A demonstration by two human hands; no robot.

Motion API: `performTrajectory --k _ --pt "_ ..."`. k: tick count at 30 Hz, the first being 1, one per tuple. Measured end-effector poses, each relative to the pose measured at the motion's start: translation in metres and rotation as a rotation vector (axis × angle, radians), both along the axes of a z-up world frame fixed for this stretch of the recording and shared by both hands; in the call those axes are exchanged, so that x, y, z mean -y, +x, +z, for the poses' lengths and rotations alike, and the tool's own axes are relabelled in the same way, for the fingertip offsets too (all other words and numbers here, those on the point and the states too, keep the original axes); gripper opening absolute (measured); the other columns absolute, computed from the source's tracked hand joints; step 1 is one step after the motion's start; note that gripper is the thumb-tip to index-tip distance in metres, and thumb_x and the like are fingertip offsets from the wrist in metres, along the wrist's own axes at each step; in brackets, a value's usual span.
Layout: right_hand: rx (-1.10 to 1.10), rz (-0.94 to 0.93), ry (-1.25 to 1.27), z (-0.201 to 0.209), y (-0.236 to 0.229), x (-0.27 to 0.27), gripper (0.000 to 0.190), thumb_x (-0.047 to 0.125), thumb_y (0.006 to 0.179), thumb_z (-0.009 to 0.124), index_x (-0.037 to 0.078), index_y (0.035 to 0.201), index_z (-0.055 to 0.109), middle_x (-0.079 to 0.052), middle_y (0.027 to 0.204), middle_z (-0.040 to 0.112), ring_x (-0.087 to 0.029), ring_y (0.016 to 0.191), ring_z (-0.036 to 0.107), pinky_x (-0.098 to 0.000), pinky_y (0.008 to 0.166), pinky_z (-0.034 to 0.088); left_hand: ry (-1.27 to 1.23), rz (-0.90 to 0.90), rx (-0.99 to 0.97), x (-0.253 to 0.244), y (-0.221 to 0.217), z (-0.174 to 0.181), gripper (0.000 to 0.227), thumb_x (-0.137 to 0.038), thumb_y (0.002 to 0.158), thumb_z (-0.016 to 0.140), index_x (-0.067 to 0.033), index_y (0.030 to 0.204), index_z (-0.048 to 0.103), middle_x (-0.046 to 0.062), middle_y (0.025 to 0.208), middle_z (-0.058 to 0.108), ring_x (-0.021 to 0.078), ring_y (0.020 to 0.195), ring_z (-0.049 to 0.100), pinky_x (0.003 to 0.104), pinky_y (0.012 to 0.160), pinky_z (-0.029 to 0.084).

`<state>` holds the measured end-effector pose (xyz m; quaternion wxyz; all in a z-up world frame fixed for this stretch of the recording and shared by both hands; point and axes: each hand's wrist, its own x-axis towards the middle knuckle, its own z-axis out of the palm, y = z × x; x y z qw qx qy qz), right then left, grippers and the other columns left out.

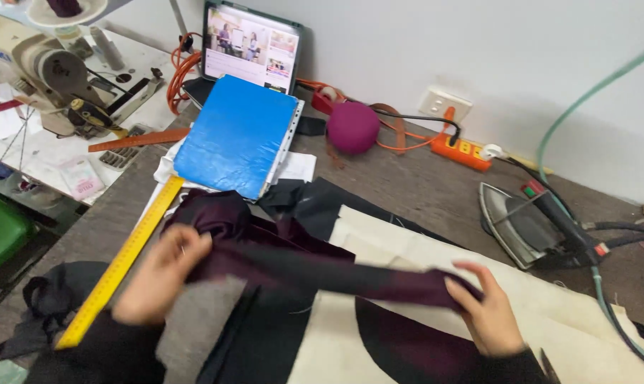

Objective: The person uses shears to cut a piece of dark purple fabric along a black curved pattern on a white work surface. The person repeatedly repositions the fabric and cuts along the marked lines to separate the patterned piece from the surrounding material.

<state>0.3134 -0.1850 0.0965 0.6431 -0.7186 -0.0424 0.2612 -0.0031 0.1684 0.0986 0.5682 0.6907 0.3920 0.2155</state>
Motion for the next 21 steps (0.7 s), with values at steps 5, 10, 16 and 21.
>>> performTrajectory --k 5,10,16,21 --pt "0.198 0.032 0.011 0.003 0.029 -0.141 0.033 0.007 0.082 0.071 0.006 0.114 0.062 -0.011 0.113 0.056 -0.019 0.093 0.054 -0.0324 0.075 0.056 0.197 0.115 0.229 -0.126 0.052 -0.005 0.019 -0.015 0.093 0.071 -0.0035 0.087 0.057 0.001 0.069 0.047 0.0107 0.064 0.043 0.023 0.057 0.035" --pt "0.345 0.103 -0.005 0.027 0.055 -0.234 0.015 0.008 0.085 0.065 0.01 0.101 0.065 -0.008 0.104 0.067 -0.018 0.094 0.063 -0.0314 0.072 0.059 0.145 0.05 0.25 -0.246 0.095 -0.015 0.02 -0.019 0.101 0.064 -0.0177 0.094 0.045 -0.002 0.075 0.05 0.0059 0.066 0.048 0.02 0.06 0.04" --pt "0.309 0.146 0.0 -0.049 0.078 -0.249 0.016 0.008 0.084 0.068 0.012 0.1 0.067 -0.005 0.103 0.068 -0.014 0.088 0.065 -0.0312 0.066 0.064 0.433 -0.059 -0.142 -0.321 0.093 -0.121 0.024 -0.025 0.107 0.07 -0.0101 0.099 0.052 0.004 0.083 0.054 0.0131 0.072 0.049 0.031 0.063 0.039" --pt "0.126 0.33 -0.236 -0.081 0.067 -0.159 0.044 0.028 0.087 0.062 0.011 0.127 0.055 -0.014 0.115 0.067 -0.018 0.083 0.069 -0.0266 0.069 0.057 0.011 -0.443 0.209 -0.372 0.094 -0.281 0.051 -0.04 0.108 0.028 -0.0074 0.147 0.029 0.016 0.147 0.034 0.0249 0.135 0.033 0.044 0.115 0.027"
